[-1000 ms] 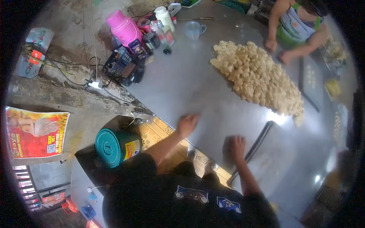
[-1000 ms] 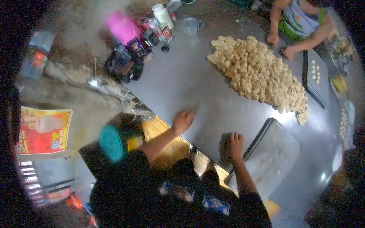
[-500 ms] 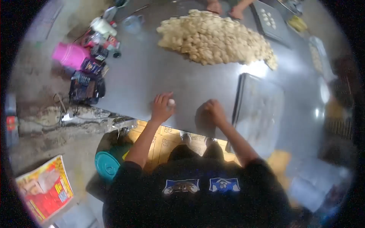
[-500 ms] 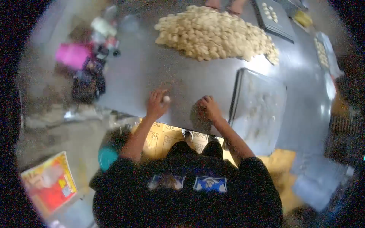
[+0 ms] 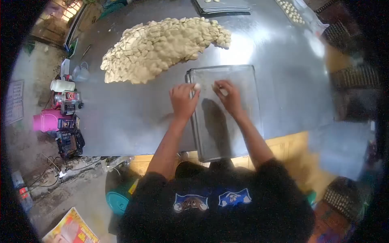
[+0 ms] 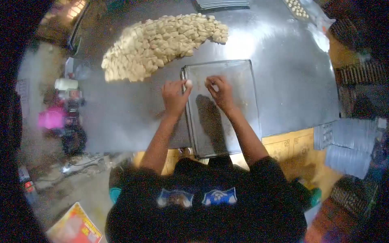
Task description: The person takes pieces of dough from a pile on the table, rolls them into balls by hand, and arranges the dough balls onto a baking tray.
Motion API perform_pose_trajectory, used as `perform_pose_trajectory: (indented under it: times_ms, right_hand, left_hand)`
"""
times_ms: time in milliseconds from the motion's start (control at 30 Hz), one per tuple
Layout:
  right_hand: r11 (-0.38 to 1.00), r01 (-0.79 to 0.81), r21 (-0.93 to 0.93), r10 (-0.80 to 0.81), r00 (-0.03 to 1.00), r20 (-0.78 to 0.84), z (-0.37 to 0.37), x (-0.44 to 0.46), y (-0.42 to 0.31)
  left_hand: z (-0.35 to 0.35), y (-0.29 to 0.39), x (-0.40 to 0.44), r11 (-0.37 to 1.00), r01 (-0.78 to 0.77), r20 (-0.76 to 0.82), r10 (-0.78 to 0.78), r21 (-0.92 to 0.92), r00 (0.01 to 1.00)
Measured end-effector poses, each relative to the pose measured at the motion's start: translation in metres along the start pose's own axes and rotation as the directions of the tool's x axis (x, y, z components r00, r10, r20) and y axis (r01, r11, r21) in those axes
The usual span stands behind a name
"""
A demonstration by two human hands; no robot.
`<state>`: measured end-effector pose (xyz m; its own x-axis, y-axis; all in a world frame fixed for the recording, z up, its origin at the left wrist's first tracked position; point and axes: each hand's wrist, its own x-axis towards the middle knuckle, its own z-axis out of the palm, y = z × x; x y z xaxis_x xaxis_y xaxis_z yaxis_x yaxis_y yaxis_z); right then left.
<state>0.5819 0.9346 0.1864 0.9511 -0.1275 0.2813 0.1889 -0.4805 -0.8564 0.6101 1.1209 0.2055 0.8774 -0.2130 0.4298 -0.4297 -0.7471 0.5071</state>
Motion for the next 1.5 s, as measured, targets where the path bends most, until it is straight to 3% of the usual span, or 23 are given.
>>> perform_pose_trajectory:
  times_ms: [67,133,167,233,267,333,367,400,467,500,567,633,700,833,900,967,1033,1100,1233,1333,1400,1433,1500]
  right_hand:
    - [0.998,0.058,0.001,-0.058,0.998,-0.013,-0.003,0.014,0.026]
    - [0.977,0.048,-0.207,-0.019,0.99,0.139,0.002,0.014,0.057]
    - [0.979,0.049,-0.198,-0.02,0.989,0.149,-0.004,0.008,0.063]
    - [0.934,0.102,-0.343,-0.077,0.993,0.085,-0.025,0.015,0.051]
    - [0.935,0.051,-0.351,-0.076,0.996,-0.056,-0.046,0.012,0.048]
    - [0.887,-0.095,-0.451,-0.051,0.952,-0.303,-0.101,-0.022,0.068]
    - [0.743,-0.335,-0.579,0.21,0.939,-0.272,-0.129,-0.04,0.087]
    - [0.566,-0.613,-0.551,0.529,0.783,-0.328,-0.147,-0.054,0.09]
    - [0.617,-0.702,-0.356,0.746,0.666,-0.021,-0.18,-0.094,0.126]
    - [0.619,-0.701,-0.355,0.746,0.666,-0.016,-0.175,-0.106,0.129]
    - [0.647,-0.762,-0.018,0.759,0.642,0.112,-0.172,-0.122,0.13]
    - [0.651,-0.759,-0.009,0.756,0.646,0.107,-0.174,-0.127,0.122]
    - [0.655,-0.755,0.008,0.751,0.653,0.101,-0.171,-0.127,0.118]
    - [0.632,-0.771,0.085,0.762,0.637,0.111,-0.167,-0.126,0.097]
    - [0.623,-0.781,0.047,0.773,0.624,0.116,-0.165,-0.13,0.093]
    - [0.716,-0.692,0.093,0.677,0.72,0.152,-0.157,-0.137,0.105]
    - [0.7,-0.71,0.082,0.706,0.704,0.075,-0.146,-0.119,0.098]
    - [0.822,-0.428,-0.375,0.362,0.902,-0.236,-0.136,-0.087,0.073]
    - [0.92,-0.02,-0.392,0.001,0.999,-0.049,-0.067,-0.015,0.04]
    - [0.908,0.075,-0.413,-0.057,0.997,0.057,-0.02,0.016,0.043]
    - [0.861,0.145,-0.487,-0.016,0.966,0.258,0.008,0.024,0.056]
    - [0.867,0.159,-0.473,-0.036,0.965,0.26,0.009,0.029,0.049]
    - [0.881,0.138,-0.452,-0.05,0.978,0.201,-0.008,0.023,0.038]
  left_hand:
    - [0.026,0.012,0.015,0.998,-0.012,-0.032,0.013,0.055,0.999]
    - [0.052,0.01,0.014,0.971,-0.08,0.256,0.02,0.224,0.966]
    - [0.055,0.012,0.008,0.97,-0.07,0.257,0.008,0.234,0.966]
    - [0.049,0.015,0.01,0.992,0.04,-0.01,-0.039,0.118,0.999]
    - [0.042,0.009,0.007,0.991,0.038,-0.006,-0.038,0.126,0.999]
    - [0.029,-0.014,-0.016,0.961,0.238,-0.188,-0.211,0.138,0.959]
    - [0.022,-0.028,-0.029,0.915,0.373,-0.04,-0.371,0.155,0.928]
    - [0.02,-0.039,-0.044,0.846,0.498,0.103,-0.522,0.191,0.847]
    - [0.037,-0.059,-0.075,0.825,0.554,0.128,-0.564,0.107,0.816]
    - [0.041,-0.064,-0.082,0.797,0.604,0.174,-0.597,0.017,0.783]
    - [0.036,-0.039,-0.067,0.764,0.645,0.227,-0.631,0.014,0.742]
    - [0.033,-0.023,-0.055,0.729,0.685,0.277,-0.659,0.006,0.699]
    - [0.034,-0.02,-0.048,0.771,0.602,0.264,-0.637,0.21,0.724]
    - [0.037,-0.03,-0.044,0.729,0.649,0.333,-0.68,0.216,0.653]
    - [0.038,-0.031,-0.043,0.787,0.553,0.219,-0.611,0.273,0.761]
    - [0.02,-0.017,-0.027,0.755,0.596,0.307,-0.656,0.274,0.689]
    - [0.017,-0.014,-0.021,0.718,0.634,0.382,-0.692,0.285,0.612]
    - [0.03,-0.014,-0.025,0.859,0.359,0.087,-0.415,0.365,0.906]
    - [0.047,0.009,0.008,0.936,0.275,0.224,-0.323,0.219,0.92]
    - [0.058,0.013,0.018,0.953,0.132,0.248,-0.203,0.273,0.947]
    - [0.058,0.007,0.018,0.961,0.067,0.321,-0.155,0.268,0.934]
    - [0.057,0.004,0.016,0.956,0.069,0.306,-0.159,0.286,0.939]
    - [0.051,0.001,-0.008,0.92,0.245,-0.069,-0.235,0.306,0.969]
